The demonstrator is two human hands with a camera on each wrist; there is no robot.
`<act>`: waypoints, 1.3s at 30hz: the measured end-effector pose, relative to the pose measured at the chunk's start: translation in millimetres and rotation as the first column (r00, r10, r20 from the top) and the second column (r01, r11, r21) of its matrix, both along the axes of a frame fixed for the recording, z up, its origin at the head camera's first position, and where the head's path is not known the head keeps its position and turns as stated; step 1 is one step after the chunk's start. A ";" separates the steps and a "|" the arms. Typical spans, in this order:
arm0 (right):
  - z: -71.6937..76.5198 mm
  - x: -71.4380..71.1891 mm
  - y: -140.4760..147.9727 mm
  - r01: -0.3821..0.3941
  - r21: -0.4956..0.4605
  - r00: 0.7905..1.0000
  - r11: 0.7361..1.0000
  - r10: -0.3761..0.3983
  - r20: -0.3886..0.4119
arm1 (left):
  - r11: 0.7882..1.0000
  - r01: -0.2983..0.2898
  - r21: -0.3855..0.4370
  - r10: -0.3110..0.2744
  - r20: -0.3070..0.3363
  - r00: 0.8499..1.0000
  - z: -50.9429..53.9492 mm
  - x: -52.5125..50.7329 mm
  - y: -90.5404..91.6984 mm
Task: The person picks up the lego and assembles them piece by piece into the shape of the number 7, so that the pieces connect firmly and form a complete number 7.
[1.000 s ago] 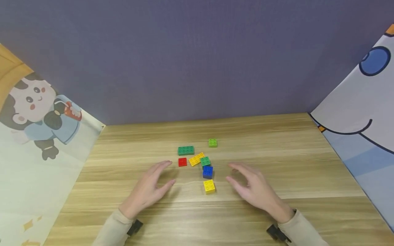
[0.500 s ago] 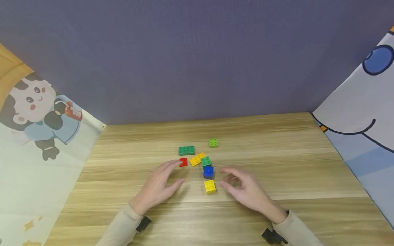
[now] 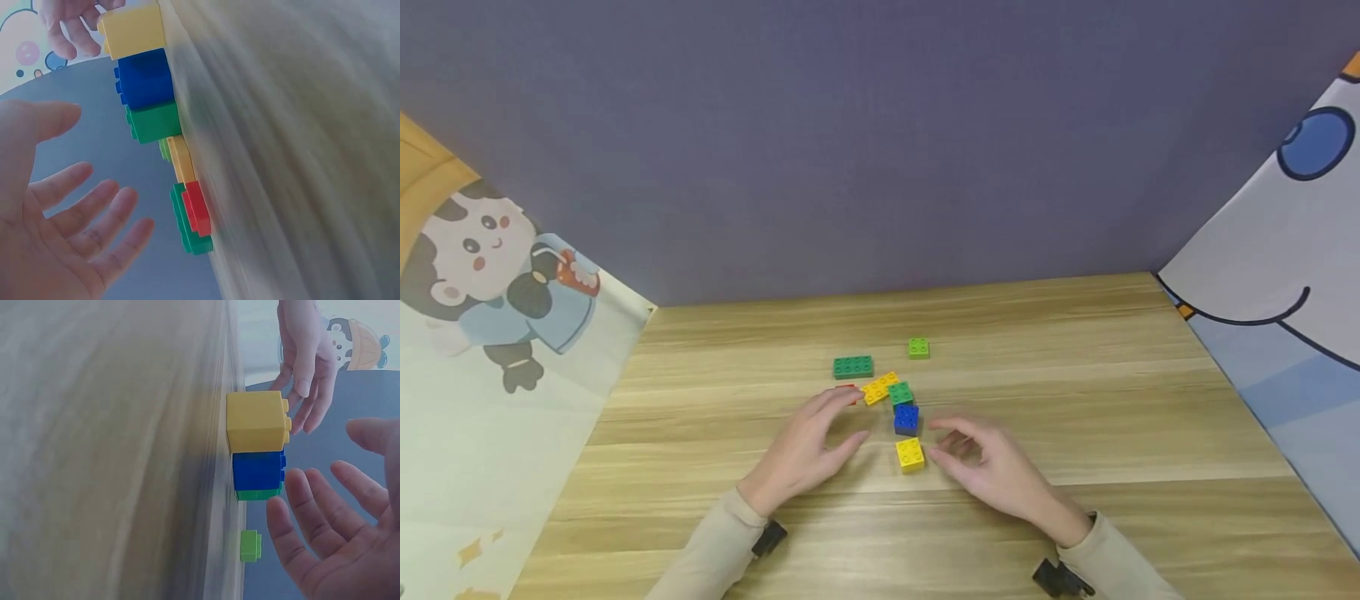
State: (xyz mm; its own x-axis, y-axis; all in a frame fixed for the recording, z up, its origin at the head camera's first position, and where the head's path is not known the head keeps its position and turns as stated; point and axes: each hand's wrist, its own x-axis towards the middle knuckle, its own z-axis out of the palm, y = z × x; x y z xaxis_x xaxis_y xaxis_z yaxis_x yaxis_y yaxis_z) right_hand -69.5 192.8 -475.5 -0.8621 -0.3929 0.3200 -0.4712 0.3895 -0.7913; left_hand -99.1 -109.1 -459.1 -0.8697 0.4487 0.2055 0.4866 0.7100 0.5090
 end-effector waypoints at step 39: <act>-6.0 -3.5 -7.8 -0.076 0.040 0.985 0.996 0.069 0.156 | 0.993 0.073 -0.088 -0.070 0.037 0.997 0.2 -22.5 40.7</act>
State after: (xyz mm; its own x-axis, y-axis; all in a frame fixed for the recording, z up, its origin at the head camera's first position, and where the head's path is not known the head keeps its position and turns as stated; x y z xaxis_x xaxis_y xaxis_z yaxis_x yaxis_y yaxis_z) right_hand -73.0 185.0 -481.6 -0.8683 -0.4675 0.1657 -0.3733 0.3960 -0.8390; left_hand -121.6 -68.4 -458.8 -0.8408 0.5249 0.1326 0.5208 0.7174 0.4627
